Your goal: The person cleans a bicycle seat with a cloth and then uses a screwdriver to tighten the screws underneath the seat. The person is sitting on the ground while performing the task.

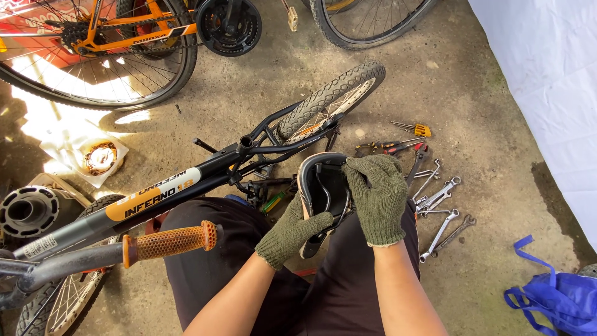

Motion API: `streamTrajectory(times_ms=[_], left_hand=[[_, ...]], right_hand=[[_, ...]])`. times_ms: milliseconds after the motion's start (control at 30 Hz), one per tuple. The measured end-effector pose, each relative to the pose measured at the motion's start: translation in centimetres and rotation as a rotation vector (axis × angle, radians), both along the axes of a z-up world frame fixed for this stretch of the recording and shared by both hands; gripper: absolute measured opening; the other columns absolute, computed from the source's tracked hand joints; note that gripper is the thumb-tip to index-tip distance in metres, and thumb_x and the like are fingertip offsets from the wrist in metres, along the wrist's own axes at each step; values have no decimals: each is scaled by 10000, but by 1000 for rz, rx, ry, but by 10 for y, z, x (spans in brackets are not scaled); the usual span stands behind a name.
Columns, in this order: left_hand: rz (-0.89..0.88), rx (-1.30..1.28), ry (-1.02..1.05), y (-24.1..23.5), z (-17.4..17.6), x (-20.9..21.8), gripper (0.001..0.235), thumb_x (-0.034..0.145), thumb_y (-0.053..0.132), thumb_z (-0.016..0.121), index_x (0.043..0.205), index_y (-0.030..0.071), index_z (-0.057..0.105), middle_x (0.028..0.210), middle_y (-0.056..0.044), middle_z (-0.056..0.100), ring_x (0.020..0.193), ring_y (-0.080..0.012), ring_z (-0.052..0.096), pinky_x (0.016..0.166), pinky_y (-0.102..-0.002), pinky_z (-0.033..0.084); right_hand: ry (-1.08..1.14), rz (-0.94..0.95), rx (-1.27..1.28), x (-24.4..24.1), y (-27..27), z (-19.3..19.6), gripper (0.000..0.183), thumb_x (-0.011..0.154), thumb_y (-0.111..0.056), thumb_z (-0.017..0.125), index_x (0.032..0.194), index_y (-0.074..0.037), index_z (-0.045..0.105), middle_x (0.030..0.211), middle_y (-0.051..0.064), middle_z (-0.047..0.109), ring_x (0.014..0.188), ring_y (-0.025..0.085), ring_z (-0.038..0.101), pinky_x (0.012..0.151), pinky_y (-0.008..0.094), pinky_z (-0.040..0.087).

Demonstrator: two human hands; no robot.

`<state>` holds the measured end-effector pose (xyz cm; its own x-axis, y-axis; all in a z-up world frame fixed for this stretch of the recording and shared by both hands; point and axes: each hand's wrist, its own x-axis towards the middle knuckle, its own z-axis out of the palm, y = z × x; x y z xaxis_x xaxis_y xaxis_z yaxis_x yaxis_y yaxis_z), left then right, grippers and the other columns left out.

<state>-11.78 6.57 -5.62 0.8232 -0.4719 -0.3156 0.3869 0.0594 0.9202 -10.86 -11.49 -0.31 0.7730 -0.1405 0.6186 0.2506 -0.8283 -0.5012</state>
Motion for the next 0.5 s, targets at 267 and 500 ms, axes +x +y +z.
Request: streamTrajectory(times_ms=[267,500], left_hand=[[8,-51,-5,-1,3,1,764,788,183,743,1489,86,454,1356,-127,647,1183,-225,628,994,-371,537],[-3,-23,-51,-1,0,2,819,767,244,762,1499,80,435,1366,-128,635,1184,-217,616,981,-360,537]], right_hand=[[-47,54,-81,2,0,3,176,765,-18,833,923,-63,770,984,57,711,943,273,631,893,403,546],[-53,24,-122,3,2,-4,185,763,-32,829,937,-69,779,978,55,710,940,269,627,882,395,540]])
